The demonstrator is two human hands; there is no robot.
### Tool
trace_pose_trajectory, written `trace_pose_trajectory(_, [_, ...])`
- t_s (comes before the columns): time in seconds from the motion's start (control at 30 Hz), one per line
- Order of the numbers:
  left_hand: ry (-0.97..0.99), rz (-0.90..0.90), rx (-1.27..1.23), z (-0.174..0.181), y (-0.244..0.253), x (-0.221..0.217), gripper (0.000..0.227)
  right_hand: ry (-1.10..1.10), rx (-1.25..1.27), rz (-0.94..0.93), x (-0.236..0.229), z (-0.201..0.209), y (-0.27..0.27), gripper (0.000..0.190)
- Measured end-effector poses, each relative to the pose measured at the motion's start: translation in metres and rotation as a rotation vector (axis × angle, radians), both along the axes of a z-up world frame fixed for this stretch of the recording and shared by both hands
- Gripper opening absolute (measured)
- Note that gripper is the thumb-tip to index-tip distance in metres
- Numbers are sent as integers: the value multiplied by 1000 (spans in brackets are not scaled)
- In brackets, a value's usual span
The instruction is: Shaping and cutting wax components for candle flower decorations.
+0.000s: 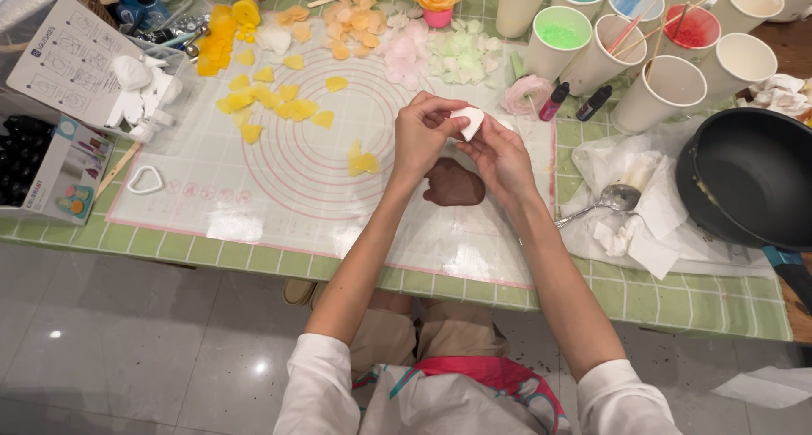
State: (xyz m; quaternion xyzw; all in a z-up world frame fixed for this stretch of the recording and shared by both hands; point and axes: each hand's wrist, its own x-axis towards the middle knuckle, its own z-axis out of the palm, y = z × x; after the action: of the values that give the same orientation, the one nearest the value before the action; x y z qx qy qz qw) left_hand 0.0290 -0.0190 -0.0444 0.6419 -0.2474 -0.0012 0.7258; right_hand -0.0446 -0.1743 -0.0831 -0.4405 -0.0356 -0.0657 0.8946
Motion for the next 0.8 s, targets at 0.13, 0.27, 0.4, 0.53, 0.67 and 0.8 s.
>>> trace_pose_trajectory(0.13, [-64,12,53,-2,1,1,23,2,20,-3,-1,4,2,34])
trace_pose_trajectory(0.27, [-204,19,102,-4,1,1,21,19,-81,-87,-3,20,13,36])
trace_pose_trajectory(0.4, [-291,-1,118,-6,-3,-1,19,-14,-205,-182,7,-9,7,35])
trace_pose_trajectory(0.53, [-143,-125,-10,-3,-8,0,20,5,-203,-232,-4,17,15,38])
trace_pose_trajectory(0.67, [122,-263,-123,-16,-23,-4,35,-48,-274,-324,-2,14,15,37])
trace_pose_trajectory(0.8, [176,-246,-126,-47,-41,-11,27,-90,-410,-502,-2,10,26,26])
